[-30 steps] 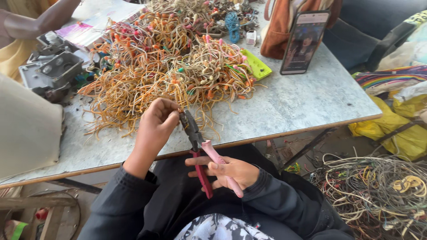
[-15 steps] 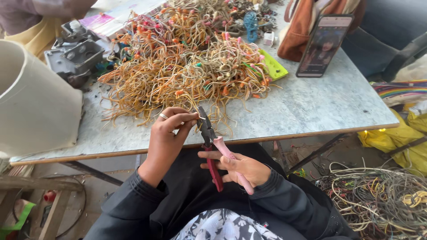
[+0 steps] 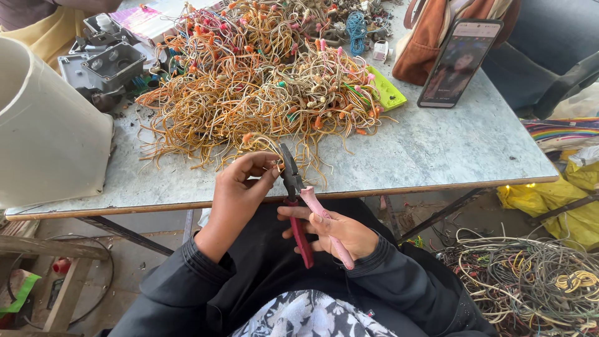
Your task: The person uses pliers to repeatedly cut the ends of small wires from a tangled pile of decorative light strings. The person picks individual wires, clips them, and drops the cut pieces onto the table, continuing this process throughout the clip.
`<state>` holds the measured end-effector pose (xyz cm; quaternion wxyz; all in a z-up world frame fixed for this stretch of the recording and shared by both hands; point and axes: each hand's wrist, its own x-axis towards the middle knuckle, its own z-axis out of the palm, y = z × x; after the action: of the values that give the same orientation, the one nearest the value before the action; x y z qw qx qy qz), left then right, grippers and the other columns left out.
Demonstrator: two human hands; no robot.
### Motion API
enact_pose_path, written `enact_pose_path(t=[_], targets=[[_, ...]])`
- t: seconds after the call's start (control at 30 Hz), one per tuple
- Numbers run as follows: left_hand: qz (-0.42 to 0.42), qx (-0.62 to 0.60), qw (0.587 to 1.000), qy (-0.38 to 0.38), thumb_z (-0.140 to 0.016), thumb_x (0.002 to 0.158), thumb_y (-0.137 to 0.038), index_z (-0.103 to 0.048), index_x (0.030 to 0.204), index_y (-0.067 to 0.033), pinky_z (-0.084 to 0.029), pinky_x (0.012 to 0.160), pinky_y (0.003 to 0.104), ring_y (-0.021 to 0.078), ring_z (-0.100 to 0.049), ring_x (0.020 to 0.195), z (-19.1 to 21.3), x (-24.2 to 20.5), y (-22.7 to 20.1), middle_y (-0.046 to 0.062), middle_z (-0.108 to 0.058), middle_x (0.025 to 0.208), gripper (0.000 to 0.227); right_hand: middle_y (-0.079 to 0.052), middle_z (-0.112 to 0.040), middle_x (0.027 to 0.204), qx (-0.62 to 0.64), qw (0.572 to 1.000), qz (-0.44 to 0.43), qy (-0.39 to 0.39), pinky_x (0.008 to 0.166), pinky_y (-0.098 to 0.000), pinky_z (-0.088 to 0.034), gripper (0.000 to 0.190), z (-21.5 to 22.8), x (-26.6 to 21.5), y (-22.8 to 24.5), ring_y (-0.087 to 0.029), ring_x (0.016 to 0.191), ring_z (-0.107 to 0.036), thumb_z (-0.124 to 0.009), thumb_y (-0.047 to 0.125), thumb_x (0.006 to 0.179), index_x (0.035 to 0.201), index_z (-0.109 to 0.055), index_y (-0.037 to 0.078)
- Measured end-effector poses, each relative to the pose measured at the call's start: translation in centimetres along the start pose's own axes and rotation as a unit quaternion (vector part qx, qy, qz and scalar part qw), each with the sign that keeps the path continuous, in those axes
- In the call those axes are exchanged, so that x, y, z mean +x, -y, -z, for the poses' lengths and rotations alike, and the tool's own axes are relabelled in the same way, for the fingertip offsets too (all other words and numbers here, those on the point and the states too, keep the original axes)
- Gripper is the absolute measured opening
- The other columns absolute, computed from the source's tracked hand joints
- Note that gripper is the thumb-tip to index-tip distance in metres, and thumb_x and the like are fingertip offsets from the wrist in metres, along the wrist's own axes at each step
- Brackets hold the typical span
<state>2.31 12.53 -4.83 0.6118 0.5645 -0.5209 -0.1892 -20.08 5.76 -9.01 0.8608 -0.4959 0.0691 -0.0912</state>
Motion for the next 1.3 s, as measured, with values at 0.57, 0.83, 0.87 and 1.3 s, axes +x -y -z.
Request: enact_pose_path(t=[0.57,0.83,0.87,1.3], targets=[[0.0,0.01,1.0,0.025,-0.067,0.096,-0.004,-0.068,0.114,-0.0052,-0.056,0.065,0.022,0.0085,-0.065,0.088,-0.3,-0.5,0.3,0.001,-0.063,0.102,0.018,-0.012,-0.042,0.157,0.002,1.0,-0.014,-0.019,0.102,-0.0466,-0.054,0.075,-0.2,0.3,-0.3,-0.023,0.123,-0.054,-0.052,0.044,0.104,0.16,-0.029,0.0],[0.072,-0.05,0.996,0.033,-0.067,0.097,-0.007,-0.061,0.105,-0.0031,-0.055,0.064,0.023,0.009,-0.068,0.081,-0.4,0.4,1.4,0.001,-0.068,0.095,0.011,-0.01,-0.046,0.154,-0.007,0.999,-0.016,-0.038,0.095,-0.0422,-0.055,0.069,0.1,0.3,-0.5,-0.019,0.116,-0.053,-0.051,0.04,0.105,0.157,-0.035,-0.002],[0.083,-0.061,0.994,0.029,-0.066,0.098,-0.007,-0.061,0.106,-0.0038,-0.056,0.064,0.023,0.0087,-0.068,0.08,-0.2,0.6,1.4,0.0,-0.068,0.094,0.01,-0.01,-0.047,0.153,-0.005,0.999,-0.014,-0.038,0.095,-0.0415,-0.056,0.068,0.2,0.2,-0.5,-0.019,0.115,-0.054,-0.051,0.041,0.105,0.156,-0.037,-0.003],[-0.114,0.19,0.975,-0.028,-0.076,0.092,-0.009,-0.074,0.105,-0.0068,-0.057,0.065,0.03,0.0181,-0.071,0.082,0.6,1.0,-1.7,0.01,-0.07,0.101,0.013,-0.012,-0.051,0.145,-0.006,0.999,-0.01,-0.033,0.091,-0.0368,-0.056,0.066,0.2,0.4,0.0,-0.018,0.109,-0.056,-0.052,0.042,0.106,0.152,-0.044,-0.005]])
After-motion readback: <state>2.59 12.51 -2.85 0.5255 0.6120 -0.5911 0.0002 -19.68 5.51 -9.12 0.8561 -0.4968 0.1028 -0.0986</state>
